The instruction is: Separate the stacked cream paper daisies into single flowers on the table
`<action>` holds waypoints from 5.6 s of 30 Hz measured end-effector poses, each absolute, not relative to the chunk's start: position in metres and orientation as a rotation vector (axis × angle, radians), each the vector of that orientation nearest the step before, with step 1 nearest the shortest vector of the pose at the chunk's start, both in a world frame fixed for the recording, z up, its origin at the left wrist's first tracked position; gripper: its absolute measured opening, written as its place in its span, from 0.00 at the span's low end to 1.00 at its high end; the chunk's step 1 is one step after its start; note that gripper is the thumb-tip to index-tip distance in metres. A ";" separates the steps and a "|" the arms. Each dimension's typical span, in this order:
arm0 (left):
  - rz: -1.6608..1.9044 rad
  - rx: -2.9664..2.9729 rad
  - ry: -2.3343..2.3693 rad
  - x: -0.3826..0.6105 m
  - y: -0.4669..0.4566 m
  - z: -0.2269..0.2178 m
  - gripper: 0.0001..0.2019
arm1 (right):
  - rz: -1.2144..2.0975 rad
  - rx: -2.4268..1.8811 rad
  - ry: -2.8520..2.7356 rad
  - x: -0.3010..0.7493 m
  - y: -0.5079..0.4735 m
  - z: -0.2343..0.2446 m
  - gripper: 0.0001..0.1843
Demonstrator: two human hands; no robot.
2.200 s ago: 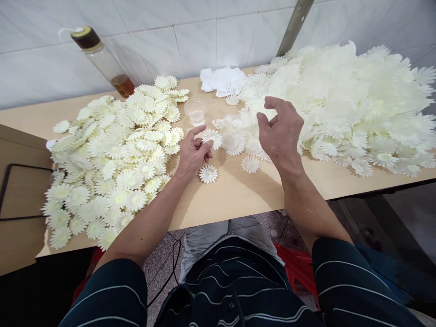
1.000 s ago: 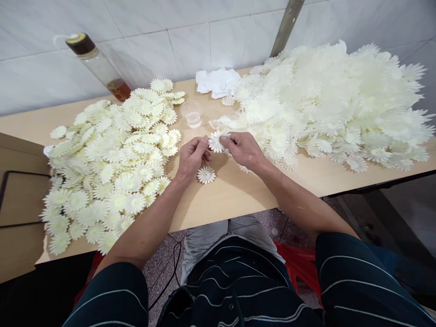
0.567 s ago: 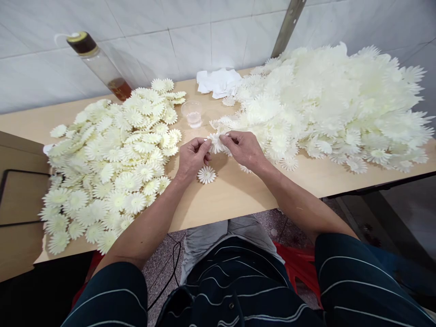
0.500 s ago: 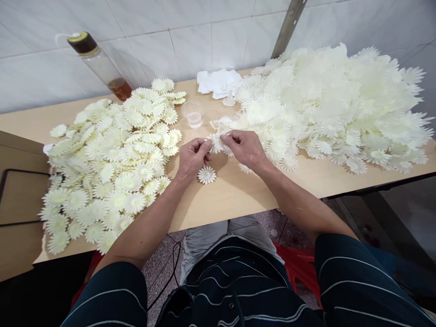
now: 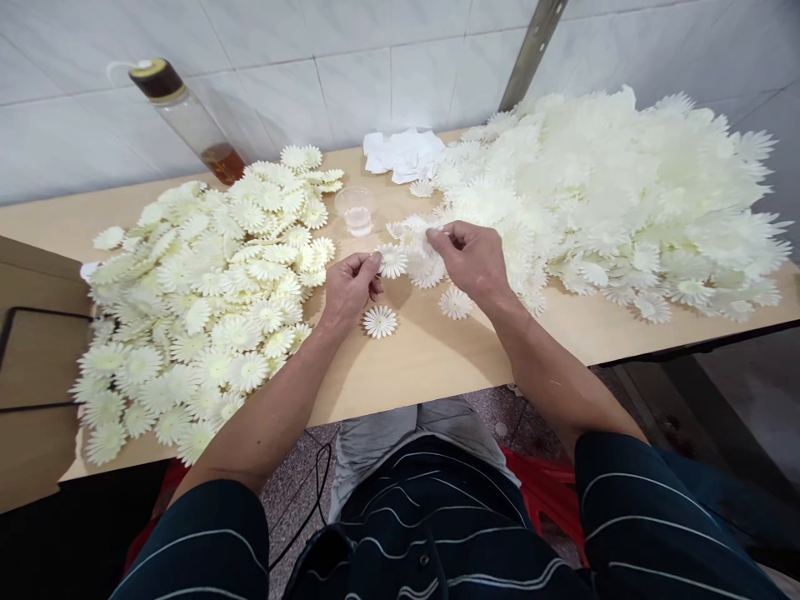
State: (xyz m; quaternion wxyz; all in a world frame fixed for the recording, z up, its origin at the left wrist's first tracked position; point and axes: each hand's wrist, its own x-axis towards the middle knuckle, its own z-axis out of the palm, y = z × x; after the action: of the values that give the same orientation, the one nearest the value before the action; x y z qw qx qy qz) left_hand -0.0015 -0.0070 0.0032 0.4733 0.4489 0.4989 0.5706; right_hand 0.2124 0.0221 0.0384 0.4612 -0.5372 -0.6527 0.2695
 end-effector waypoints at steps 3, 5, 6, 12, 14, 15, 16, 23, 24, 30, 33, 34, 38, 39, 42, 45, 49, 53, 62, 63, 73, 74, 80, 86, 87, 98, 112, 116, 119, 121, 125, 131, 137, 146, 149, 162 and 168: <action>1.378 1.084 1.240 -0.002 -0.006 0.003 0.25 | 0.520 -1.343 -1.644 0.225 0.031 0.034 0.29; 1.368 1.092 1.242 -0.003 -0.006 0.003 0.25 | 0.405 -1.348 -1.694 0.233 0.037 0.029 0.30; 1.367 1.097 1.243 -0.002 -0.007 0.003 0.25 | 0.341 -1.343 -1.714 0.236 0.039 0.026 0.29; 1.395 1.151 1.241 0.000 -0.011 0.002 0.25 | 0.192 -1.233 -1.725 0.230 0.029 0.026 0.26; 1.385 1.185 1.244 0.000 -0.012 0.002 0.25 | 0.265 -1.171 -1.743 0.218 0.019 0.029 0.27; 1.379 1.199 1.243 0.000 -0.013 0.003 0.25 | 0.326 -1.148 -1.766 0.212 0.014 0.030 0.27; 1.376 1.208 1.238 0.001 -0.014 0.003 0.24 | 0.400 -1.142 -1.792 0.206 0.010 0.030 0.27; 1.343 1.189 1.114 0.002 -0.013 0.006 0.24 | 0.788 -1.266 -1.841 0.191 0.006 0.033 0.20; 1.344 1.180 1.103 0.002 -0.013 0.007 0.25 | 0.811 -1.271 -1.832 0.192 0.006 0.034 0.20; 1.359 1.186 1.121 0.003 -0.014 0.007 0.28 | 0.856 -1.258 -1.810 0.194 0.006 0.040 0.23; 1.364 1.180 1.141 0.003 -0.014 0.007 0.28 | 0.829 -1.273 -1.836 0.194 0.007 0.040 0.23; 1.364 1.165 1.140 0.003 -0.014 0.007 0.29 | 0.819 -1.276 -1.845 0.194 0.007 0.040 0.23; 1.340 1.088 1.095 0.004 -0.013 0.008 0.29 | 0.784 -1.286 -1.877 0.193 0.006 0.043 0.24; 1.331 1.079 1.089 0.004 -0.013 0.008 0.29 | 0.774 -1.289 -1.889 0.193 0.006 0.043 0.25; 1.323 1.075 1.089 0.003 -0.013 0.007 0.29 | 0.747 -1.284 -1.928 0.193 0.006 0.043 0.26; 1.341 1.095 1.069 0.002 -0.012 0.005 0.30 | 0.740 -1.289 -1.958 0.193 0.007 0.041 0.26; 1.372 1.166 1.062 0.001 -0.011 -0.001 0.31 | 0.742 -1.287 -1.995 0.193 0.009 0.037 0.24; 1.410 1.216 1.111 0.003 -0.010 -0.004 0.29 | 0.793 -1.216 -2.011 0.193 0.009 0.035 0.28; 1.425 1.180 1.121 0.003 -0.012 0.005 0.26 | 0.703 -1.242 -1.812 0.198 0.012 0.031 0.36; 1.424 1.167 1.120 0.003 -0.011 0.005 0.26 | 0.712 -1.250 -1.771 0.198 0.013 0.031 0.34; 1.410 1.068 1.136 -0.001 -0.008 0.005 0.25 | 0.935 -1.255 -1.604 0.202 0.010 0.043 0.28; 1.399 1.065 1.133 -0.001 -0.008 0.005 0.25 | 0.932 -1.252 -1.619 0.203 0.010 0.043 0.31; 1.380 1.044 1.139 -0.001 -0.008 0.005 0.26 | 0.941 -1.232 -1.672 0.199 0.007 0.044 0.43; 1.374 1.032 1.153 0.002 -0.008 0.009 0.18 | 0.981 -1.249 -1.651 0.192 0.002 0.043 0.46; 1.343 1.023 1.151 0.002 -0.009 0.010 0.18 | 0.981 -1.254 -1.654 0.192 0.002 0.043 0.46; 1.156 1.060 1.096 0.000 -0.012 0.009 0.29 | 0.824 -1.278 -1.718 0.192 0.009 0.035 0.38; 1.244 1.090 1.177 0.000 -0.012 0.011 0.28 | 0.838 -1.228 -1.808 0.190 0.007 0.037 0.34; 1.228 1.080 1.197 0.002 -0.013 0.012 0.28 | 0.973 -1.204 -1.712 0.194 0.008 0.039 0.27; 1.229 1.057 1.214 0.002 -0.012 0.011 0.28 | 1.018 -1.188 -1.673 0.196 0.008 0.040 0.25; 1.227 1.059 1.200 0.002 -0.011 0.010 0.27 | 1.030 -1.176 -1.645 0.196 0.009 0.037 0.24; 1.198 1.088 1.155 0.002 -0.011 0.006 0.26 | 1.097 -1.142 -1.570 0.193 0.012 0.029 0.24; 1.153 1.118 1.144 0.001 -0.013 0.005 0.25 | 1.079 -1.136 -1.557 0.191 0.012 0.027 0.27; 1.151 1.129 1.150 0.001 -0.013 0.006 0.26 | 0.978 -1.189 -1.524 0.194 0.013 0.034 0.28; 1.167 1.085 1.161 0.003 -0.013 0.010 0.28 | 0.999 -1.185 -1.350 0.207 0.025 0.036 0.27; 1.173 1.062 1.184 0.003 -0.014 0.015 0.30 | 1.060 -1.128 -1.384 0.208 0.026 0.034 0.33; 1.216 1.011 1.216 0.002 -0.013 0.018 0.27 | 1.028 -1.181 -1.457 0.210 0.022 0.036 0.41; 1.214 1.030 1.203 0.000 -0.013 0.019 0.27 | 0.938 -1.206 -1.534 0.213 0.025 0.031 0.38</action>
State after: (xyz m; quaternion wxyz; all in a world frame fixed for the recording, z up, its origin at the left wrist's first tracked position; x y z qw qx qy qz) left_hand 0.0003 -0.0128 0.0190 0.5421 0.4339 0.5066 0.5111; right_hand 0.2130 0.0253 0.0309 0.4691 -0.4921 -0.6256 0.3826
